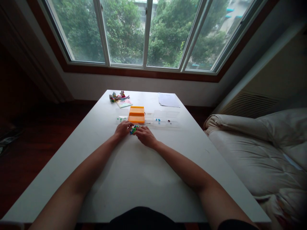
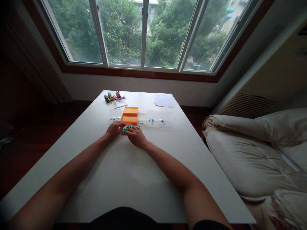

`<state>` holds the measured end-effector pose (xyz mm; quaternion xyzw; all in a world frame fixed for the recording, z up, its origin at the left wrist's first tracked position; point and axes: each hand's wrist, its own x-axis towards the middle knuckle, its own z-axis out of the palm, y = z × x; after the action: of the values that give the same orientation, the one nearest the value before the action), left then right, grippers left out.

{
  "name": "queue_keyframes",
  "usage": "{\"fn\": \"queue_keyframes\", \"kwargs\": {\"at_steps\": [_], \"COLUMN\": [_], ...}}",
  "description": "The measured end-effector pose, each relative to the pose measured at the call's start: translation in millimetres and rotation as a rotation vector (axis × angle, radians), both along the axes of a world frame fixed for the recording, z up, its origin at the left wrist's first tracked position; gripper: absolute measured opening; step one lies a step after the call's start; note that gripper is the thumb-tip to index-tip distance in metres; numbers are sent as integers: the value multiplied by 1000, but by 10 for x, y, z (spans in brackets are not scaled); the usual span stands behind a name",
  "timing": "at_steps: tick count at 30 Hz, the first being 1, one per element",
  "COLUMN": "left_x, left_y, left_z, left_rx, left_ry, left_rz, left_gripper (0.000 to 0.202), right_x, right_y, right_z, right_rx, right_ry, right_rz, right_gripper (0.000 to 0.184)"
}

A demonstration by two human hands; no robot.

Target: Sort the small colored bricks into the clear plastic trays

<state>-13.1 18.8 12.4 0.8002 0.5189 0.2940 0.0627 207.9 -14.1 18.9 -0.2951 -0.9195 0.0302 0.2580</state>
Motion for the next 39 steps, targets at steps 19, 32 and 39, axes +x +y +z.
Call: {"fn": "queue_keyframes", "kwargs": {"at_steps": [19, 32, 39], "left_x": [-11, -7, 0], "left_y": [-11, -5, 4], "left_z": [-7, -22, -48], "left_rx": [-2, -12, 5], "left_ry": [56, 78, 98], "left_rz": [-63, -60, -75], "left_gripper": [24, 21, 24], "right_x": [1024, 768, 642], "right_y": [826, 677, 578], "right_z": [-100, -91, -97], "right_rx": [-18, -11, -13], "right_ry": [475, 271, 230], "right_rz": [-710, -458, -373], "right_gripper": [29, 22, 20]}}
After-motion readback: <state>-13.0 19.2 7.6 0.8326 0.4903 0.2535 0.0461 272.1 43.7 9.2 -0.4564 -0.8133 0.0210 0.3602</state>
